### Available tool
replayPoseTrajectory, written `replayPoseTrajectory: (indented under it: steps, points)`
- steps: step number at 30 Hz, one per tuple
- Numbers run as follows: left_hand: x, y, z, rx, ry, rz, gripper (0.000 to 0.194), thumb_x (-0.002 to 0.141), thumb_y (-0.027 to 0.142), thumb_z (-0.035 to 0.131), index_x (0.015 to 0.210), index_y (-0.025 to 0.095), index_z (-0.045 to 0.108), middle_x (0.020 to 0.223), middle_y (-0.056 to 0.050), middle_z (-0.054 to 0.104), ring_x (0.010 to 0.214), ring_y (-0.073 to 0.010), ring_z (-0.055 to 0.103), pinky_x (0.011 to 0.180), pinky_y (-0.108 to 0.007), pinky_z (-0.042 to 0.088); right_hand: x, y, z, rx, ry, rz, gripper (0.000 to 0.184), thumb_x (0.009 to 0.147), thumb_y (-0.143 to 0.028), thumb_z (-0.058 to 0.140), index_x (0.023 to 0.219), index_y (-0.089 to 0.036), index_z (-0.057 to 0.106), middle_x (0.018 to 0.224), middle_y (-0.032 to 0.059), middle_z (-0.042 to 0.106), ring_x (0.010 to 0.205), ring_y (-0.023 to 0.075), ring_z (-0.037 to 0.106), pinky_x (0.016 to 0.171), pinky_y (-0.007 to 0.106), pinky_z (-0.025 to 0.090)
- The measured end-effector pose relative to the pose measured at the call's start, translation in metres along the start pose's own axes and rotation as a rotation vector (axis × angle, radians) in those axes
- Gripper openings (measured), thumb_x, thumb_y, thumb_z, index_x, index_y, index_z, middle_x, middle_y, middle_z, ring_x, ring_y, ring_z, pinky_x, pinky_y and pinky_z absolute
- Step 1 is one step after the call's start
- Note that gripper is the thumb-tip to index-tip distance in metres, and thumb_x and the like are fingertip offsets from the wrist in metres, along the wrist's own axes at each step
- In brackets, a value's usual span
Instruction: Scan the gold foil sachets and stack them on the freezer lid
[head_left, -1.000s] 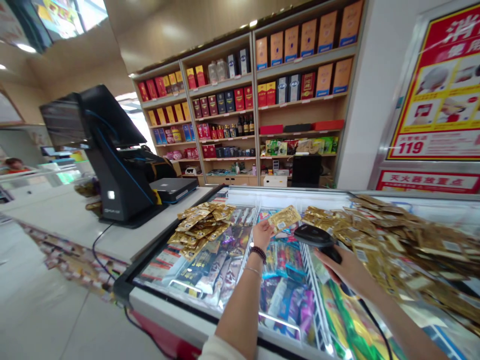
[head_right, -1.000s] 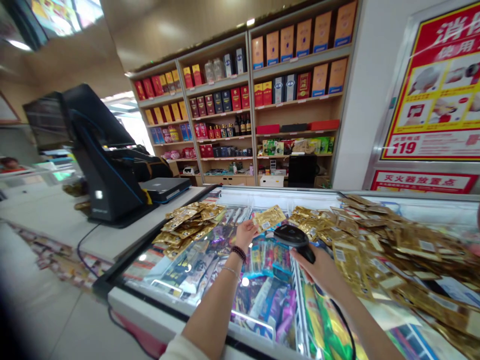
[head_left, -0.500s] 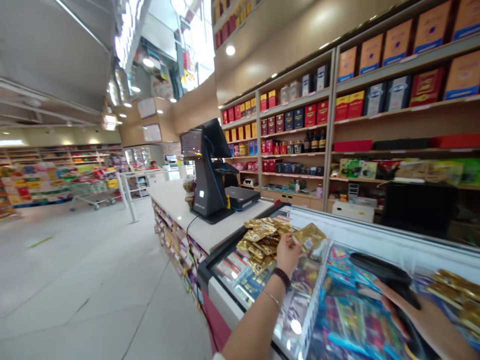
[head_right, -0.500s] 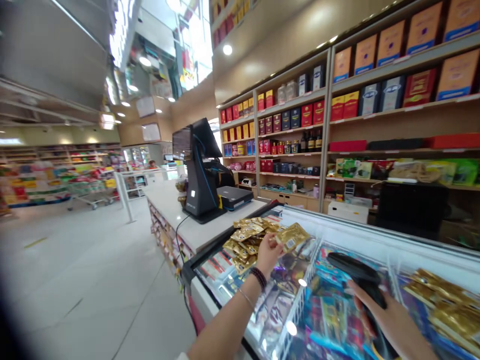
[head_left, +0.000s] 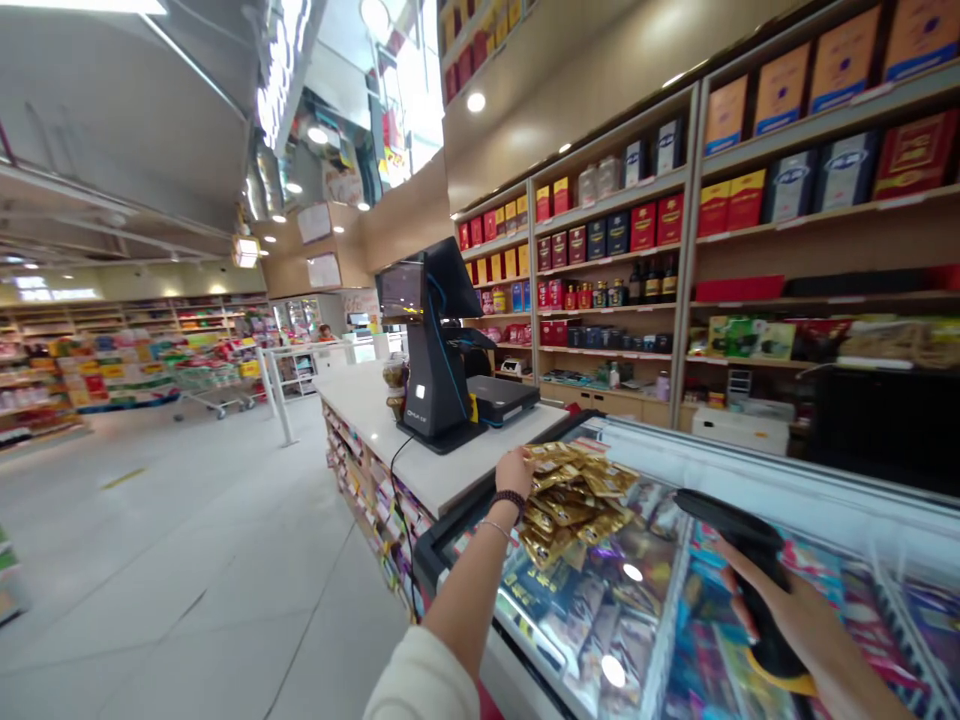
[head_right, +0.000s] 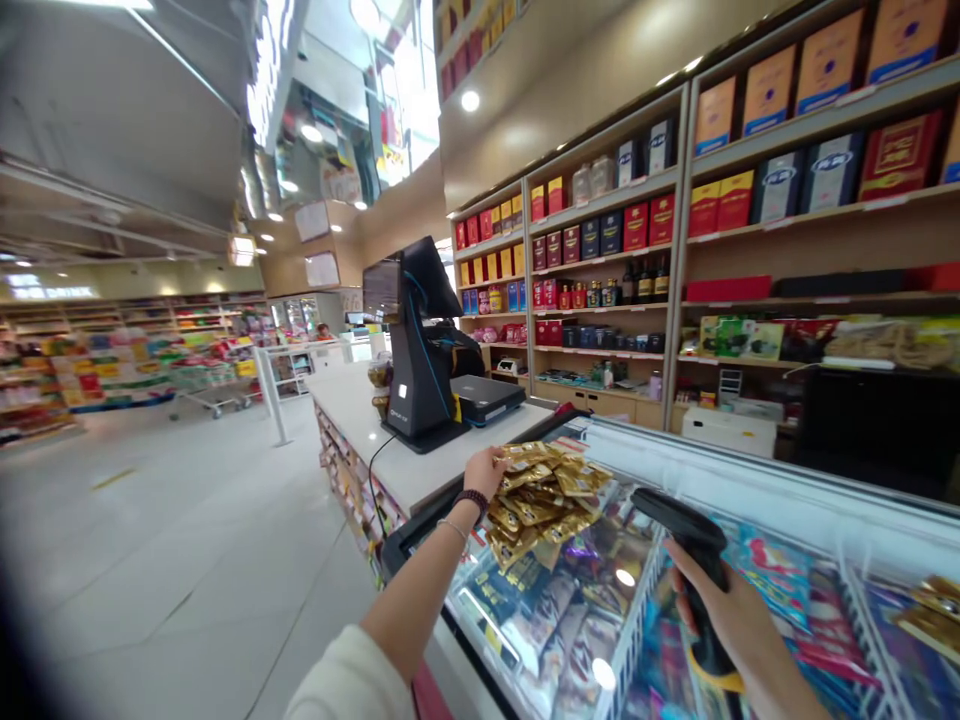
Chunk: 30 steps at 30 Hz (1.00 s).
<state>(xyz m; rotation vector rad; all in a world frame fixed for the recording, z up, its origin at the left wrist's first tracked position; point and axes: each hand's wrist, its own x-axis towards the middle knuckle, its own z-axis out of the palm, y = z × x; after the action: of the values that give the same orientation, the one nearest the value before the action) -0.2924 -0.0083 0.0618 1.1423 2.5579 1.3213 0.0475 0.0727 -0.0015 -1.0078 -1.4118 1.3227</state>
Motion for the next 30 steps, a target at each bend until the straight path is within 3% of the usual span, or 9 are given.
replayPoseTrajectory:
  steps: [6,10,15,19,22,26,30]
  points:
    - [-0.005,0.02,0.008,0.031,0.074,0.233,0.017,0.107,0.019,0.066,0.103,0.018,0.082,0.107,-0.015,0.084,0.109,-0.0296,0.079,0.103,-0.04,0.057,-0.002,-0.019,-0.03,0.117,0.089,0.069,0.053,0.04,-0.06,0.102,0.053,-0.024,0.066,0.053,0.0045,0.063,0.038,0.0156,0.047,0.036,0.033,0.038]
    - [-0.02,0.056,0.034,-0.072,0.042,0.438,0.019,0.107,0.017,0.063,0.106,0.018,0.082,0.113,-0.014,0.083,0.113,-0.0294,0.078,0.108,-0.044,0.058,-0.021,-0.042,-0.07,0.157,0.138,-0.019,0.051,0.049,-0.059,0.102,0.066,-0.022,0.072,0.057,0.0032,0.065,0.041,0.0146,0.049,0.038,0.031,0.039]
    - [-0.073,0.12,0.102,-0.238,-0.104,0.634,0.024,0.103,0.019,0.068,0.125,0.019,0.078,0.126,-0.015,0.082,0.126,-0.0315,0.075,0.116,-0.047,0.056,-0.059,-0.067,-0.15,0.102,0.239,-0.123,0.056,0.055,-0.068,0.101,0.068,-0.024,0.068,0.057,0.0002,0.063,0.041,0.0129,0.048,0.038,0.029,0.04]
    - [-0.151,0.17,0.173,-0.312,-0.326,0.713,0.033,0.103,0.025,0.069,0.135,0.021,0.074,0.133,-0.015,0.081,0.13,-0.0322,0.074,0.119,-0.049,0.055,-0.093,-0.076,-0.214,0.075,0.389,-0.166,0.059,0.054,-0.068,0.103,0.066,-0.024,0.065,0.057,-0.0008,0.064,0.041,0.0121,0.05,0.038,0.027,0.041]
    - [-0.211,0.205,0.22,-0.265,-0.498,0.719,0.041,0.102,0.032,0.071,0.141,0.021,0.072,0.143,-0.016,0.078,0.139,-0.0341,0.07,0.123,-0.048,0.051,-0.111,-0.069,-0.25,0.117,0.516,-0.158,0.065,0.047,-0.071,0.106,0.067,-0.024,0.066,0.055,-0.0018,0.063,0.04,0.0118,0.05,0.036,0.026,0.04]
    - [-0.26,0.244,0.262,-0.101,-0.604,0.606,0.057,0.102,0.041,0.073,0.152,0.016,0.065,0.155,-0.02,0.072,0.15,-0.0367,0.063,0.129,-0.049,0.044,-0.123,-0.049,-0.276,0.219,0.591,-0.148,0.074,0.036,-0.074,0.109,0.071,-0.022,0.069,0.055,-0.0033,0.063,0.039,0.0103,0.05,0.035,0.024,0.039]
    - [-0.27,0.259,0.283,-0.009,-0.567,0.458,0.063,0.096,0.046,0.082,0.149,0.015,0.067,0.158,-0.023,0.069,0.154,-0.04,0.058,0.129,-0.049,0.043,-0.125,-0.035,-0.28,0.319,0.561,-0.09,0.076,0.035,-0.072,0.111,0.076,-0.023,0.07,0.055,-0.005,0.063,0.04,0.0099,0.05,0.036,0.022,0.039]
